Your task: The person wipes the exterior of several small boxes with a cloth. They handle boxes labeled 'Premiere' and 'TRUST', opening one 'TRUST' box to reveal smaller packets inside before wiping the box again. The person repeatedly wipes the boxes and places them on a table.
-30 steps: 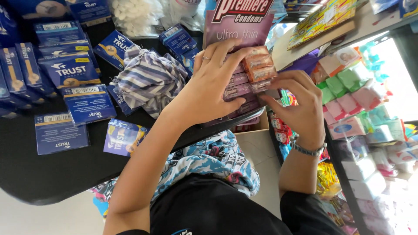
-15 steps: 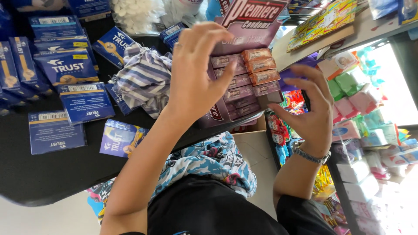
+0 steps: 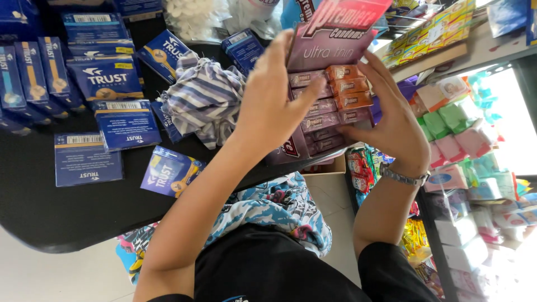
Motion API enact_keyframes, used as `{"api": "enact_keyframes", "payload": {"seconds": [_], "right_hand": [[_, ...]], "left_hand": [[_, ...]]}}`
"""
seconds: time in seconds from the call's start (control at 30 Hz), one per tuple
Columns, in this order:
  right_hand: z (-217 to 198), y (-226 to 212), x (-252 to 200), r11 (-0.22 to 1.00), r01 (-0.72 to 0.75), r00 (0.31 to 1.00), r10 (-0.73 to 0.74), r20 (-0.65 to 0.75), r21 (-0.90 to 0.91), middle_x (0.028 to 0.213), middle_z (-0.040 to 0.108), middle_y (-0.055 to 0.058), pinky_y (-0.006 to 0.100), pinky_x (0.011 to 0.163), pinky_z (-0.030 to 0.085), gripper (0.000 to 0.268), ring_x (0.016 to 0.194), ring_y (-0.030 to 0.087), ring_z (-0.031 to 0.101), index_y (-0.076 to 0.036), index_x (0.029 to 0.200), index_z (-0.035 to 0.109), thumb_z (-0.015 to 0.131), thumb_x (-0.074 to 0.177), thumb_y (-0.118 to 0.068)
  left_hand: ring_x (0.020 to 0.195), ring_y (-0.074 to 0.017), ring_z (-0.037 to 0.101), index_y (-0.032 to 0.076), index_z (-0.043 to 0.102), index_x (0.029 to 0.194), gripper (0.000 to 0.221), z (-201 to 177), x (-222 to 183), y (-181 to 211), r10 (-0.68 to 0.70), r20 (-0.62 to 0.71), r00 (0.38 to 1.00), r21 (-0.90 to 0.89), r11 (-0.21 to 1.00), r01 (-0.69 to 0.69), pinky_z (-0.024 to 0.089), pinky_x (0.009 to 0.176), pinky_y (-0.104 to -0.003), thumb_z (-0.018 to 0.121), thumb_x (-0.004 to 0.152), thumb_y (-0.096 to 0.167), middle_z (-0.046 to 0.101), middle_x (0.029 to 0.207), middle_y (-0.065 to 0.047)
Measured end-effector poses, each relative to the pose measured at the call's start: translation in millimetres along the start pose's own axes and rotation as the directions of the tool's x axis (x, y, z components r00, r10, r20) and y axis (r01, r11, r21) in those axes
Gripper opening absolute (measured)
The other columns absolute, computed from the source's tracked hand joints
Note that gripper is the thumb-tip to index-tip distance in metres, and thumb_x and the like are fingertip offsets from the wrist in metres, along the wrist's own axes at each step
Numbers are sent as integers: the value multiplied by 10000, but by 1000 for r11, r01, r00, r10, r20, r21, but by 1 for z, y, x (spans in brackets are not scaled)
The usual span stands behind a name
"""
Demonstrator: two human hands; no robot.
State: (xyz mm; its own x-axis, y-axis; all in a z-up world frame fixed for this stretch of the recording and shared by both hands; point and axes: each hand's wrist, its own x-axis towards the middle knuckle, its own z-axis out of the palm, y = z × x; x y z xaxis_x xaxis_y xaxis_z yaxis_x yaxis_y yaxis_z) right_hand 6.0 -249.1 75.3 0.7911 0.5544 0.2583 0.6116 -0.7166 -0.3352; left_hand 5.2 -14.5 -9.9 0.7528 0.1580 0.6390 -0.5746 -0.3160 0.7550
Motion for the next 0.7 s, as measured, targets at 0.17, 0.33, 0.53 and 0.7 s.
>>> {"api": "enact_keyframes", "payload": {"seconds": [0.17,0.33,0.53,0.7], "right_hand": [[1,-5,6,1000,-3,1000,3,5,-14,1613,477,143,429,1206,427,965,1505,311,479,-82,1535,490,913,669,-136],[3,-7,3,995,-63,998,64,-8,74,1609,495,118,387,1092,541,883,1457,267,537,-96,1510,520,878,703,-104],[12,0,-12,995,-57,997,62,-54,86,1655,447,110,397,1134,503,954,1505,265,489,-83,1572,458,882,718,-86],[35,23,-52,870,-126,957,234,-174,477,1699,400,105,384,1161,500,983,1474,276,501,-84,1623,390,909,796,-193]], "left_hand": [[1250,-429,622,-74,259,1512,940,-4,0,11,-161,242,957,-121,973,195,501,1046,-468,789,924,431,611,1342,-271],[1243,-472,591,-82,242,1464,1129,-4,-1,10,45,198,979,-95,995,-27,485,1049,-486,916,783,516,584,1330,-293],[1239,-473,602,-74,243,1468,1132,-3,-1,11,19,220,975,-73,997,-3,493,1036,-483,918,774,513,590,1325,-290],[1312,-415,622,-68,245,1508,921,-3,-2,7,-96,182,979,-117,986,118,490,1103,-456,785,991,470,583,1410,-291]]}}
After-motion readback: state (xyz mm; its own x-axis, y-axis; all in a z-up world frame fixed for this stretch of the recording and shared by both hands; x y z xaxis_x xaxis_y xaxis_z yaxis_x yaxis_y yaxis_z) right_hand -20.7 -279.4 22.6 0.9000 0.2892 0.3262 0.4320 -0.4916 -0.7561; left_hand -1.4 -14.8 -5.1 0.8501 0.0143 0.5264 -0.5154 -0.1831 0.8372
